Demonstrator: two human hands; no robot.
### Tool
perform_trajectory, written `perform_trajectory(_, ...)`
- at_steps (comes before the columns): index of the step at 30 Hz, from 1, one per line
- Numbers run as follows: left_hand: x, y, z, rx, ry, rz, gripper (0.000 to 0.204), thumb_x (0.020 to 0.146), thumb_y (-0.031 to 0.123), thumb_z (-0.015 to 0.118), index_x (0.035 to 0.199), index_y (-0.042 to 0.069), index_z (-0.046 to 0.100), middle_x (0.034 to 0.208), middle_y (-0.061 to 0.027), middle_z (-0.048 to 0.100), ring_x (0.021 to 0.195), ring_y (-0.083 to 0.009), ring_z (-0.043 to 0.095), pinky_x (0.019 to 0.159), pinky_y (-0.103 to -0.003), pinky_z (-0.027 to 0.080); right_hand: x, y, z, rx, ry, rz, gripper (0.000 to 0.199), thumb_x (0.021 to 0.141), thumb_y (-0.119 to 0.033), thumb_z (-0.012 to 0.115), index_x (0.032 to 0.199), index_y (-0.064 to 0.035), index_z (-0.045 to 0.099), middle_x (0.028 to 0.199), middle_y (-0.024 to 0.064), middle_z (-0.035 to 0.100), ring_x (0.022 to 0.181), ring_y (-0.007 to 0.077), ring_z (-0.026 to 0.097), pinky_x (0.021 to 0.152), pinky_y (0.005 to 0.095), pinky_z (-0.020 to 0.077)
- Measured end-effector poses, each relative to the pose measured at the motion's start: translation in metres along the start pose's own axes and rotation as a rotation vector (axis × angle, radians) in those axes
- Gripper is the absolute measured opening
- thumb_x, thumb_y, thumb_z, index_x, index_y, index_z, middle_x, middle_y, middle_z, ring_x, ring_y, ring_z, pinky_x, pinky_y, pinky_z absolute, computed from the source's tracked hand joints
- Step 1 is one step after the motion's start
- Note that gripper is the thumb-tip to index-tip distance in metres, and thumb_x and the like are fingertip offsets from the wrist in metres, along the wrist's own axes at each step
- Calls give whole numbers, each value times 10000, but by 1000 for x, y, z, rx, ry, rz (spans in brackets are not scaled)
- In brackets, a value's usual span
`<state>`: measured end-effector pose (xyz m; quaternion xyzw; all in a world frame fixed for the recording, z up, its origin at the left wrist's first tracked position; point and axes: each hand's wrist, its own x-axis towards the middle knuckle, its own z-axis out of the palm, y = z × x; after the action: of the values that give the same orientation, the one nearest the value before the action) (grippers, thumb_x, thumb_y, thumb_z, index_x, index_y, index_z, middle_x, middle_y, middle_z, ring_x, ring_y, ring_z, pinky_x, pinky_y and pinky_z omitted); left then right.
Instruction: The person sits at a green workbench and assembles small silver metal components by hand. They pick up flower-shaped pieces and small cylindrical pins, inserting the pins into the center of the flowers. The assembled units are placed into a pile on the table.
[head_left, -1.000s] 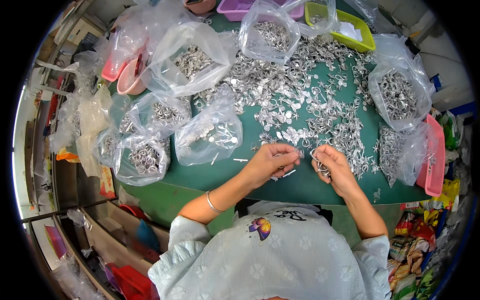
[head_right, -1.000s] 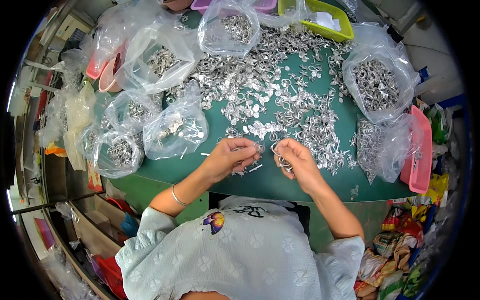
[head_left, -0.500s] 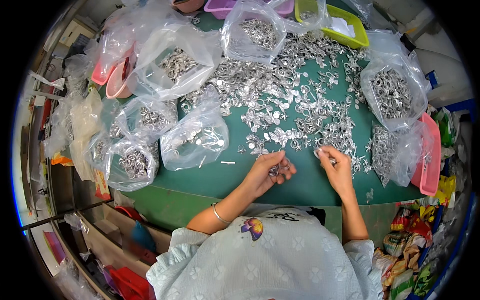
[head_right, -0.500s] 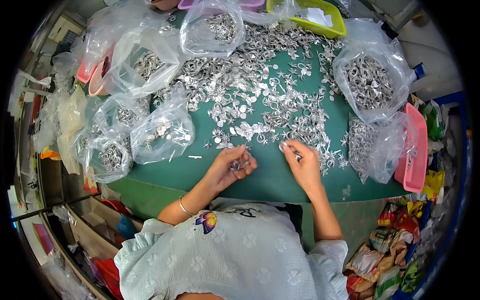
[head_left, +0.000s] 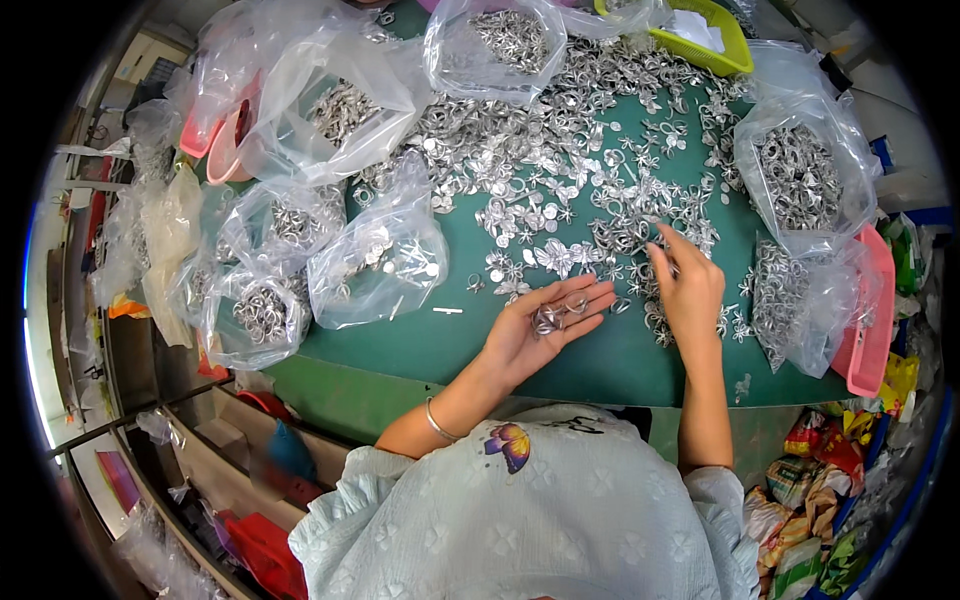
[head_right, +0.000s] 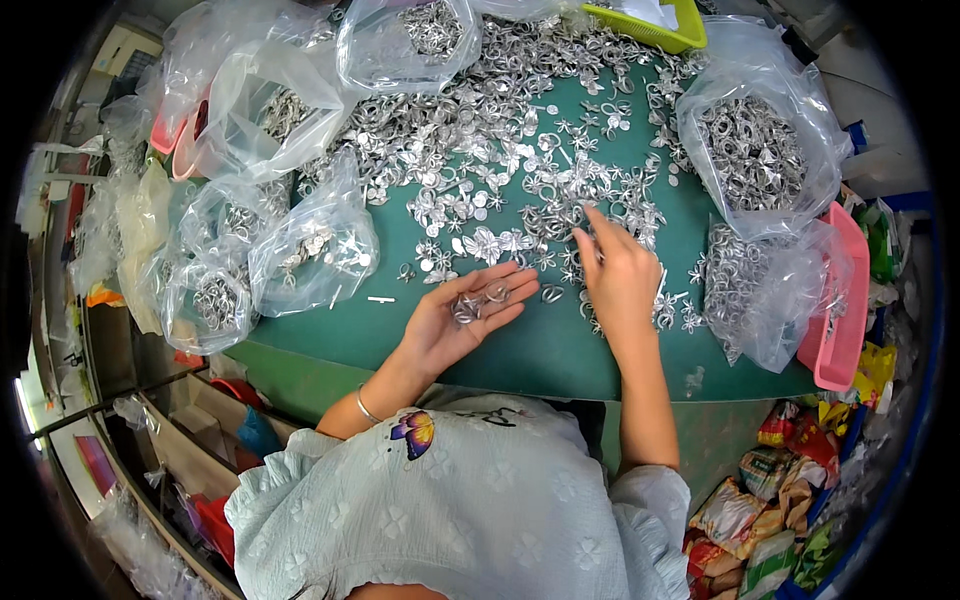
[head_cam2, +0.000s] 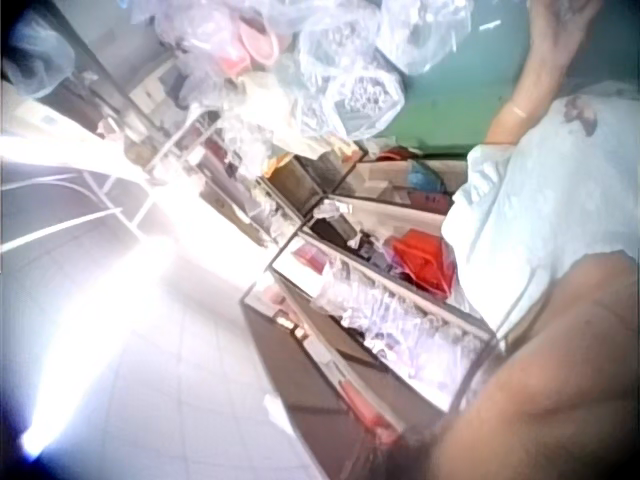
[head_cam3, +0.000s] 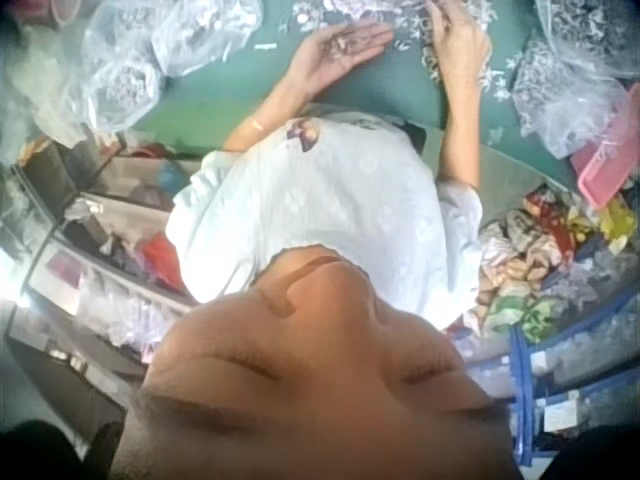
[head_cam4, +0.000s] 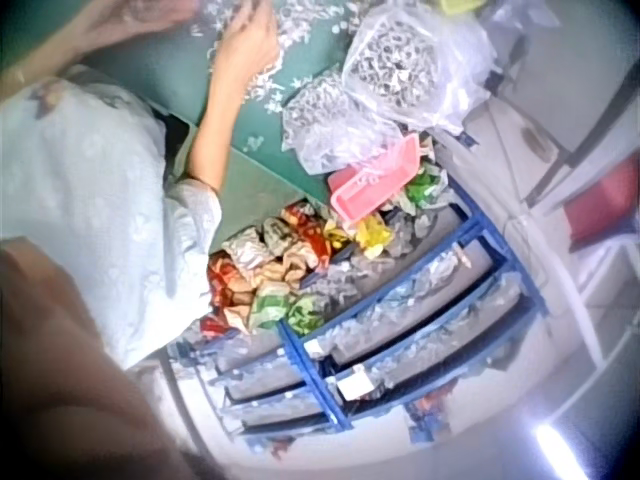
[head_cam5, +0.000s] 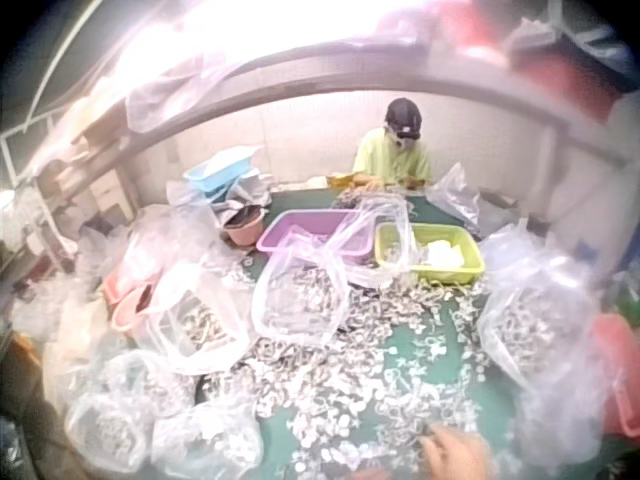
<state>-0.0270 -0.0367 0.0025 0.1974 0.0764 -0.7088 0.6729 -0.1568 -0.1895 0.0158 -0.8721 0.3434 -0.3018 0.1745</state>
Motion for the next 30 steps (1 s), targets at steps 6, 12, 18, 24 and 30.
perform_trajectory(6,-1,-4,4,-208,-23,27,392,913,220,376,1168,-72,434,1215,-195,456,1135,-298,443,964,-381,360,13,1,6,-173,-294,-69,123,738,-139,624,786,-27,628,677,97,568,558,281,555,500,367,415)
perform_trajectory(12,7,-11,-43,-492,-390,-195,231,895,204,462,943,-8,540,802,-63,525,779,-191,538,745,-305,485,4,13,-13,356,-249,177,99,769,-60,579,764,35,606,680,104,556,586,188,529,567,274,399)
perform_trajectory(18,-3,-14,-10,-88,121,35,359,892,151,405,1178,-63,424,1101,-180,513,1057,-276,490,898,-344,429,-7,26,-24,523,-253,398,158,839,-112,543,769,22,590,628,-12,475,501,42,382,464,212,287)
perform_trajectory(24,-3,-9,0,-237,-127,0,490,822,79,373,1268,-105,283,1359,-220,257,1270,-318,257,1053,-429,217,-7,17,-24,278,-138,333,138,802,-87,566,910,-2,570,613,26,493,504,93,430,453,266,340)
perform_trajectory(30,-7,-9,0,-121,-51,41,541,753,11,415,1267,-103,290,1359,-245,238,1280,-332,228,1059,-439,187,-32,-14,-24,403,-339,282,232,791,-18,542,1022,-14,558,586,21,487,494,79,442,445,246,350)
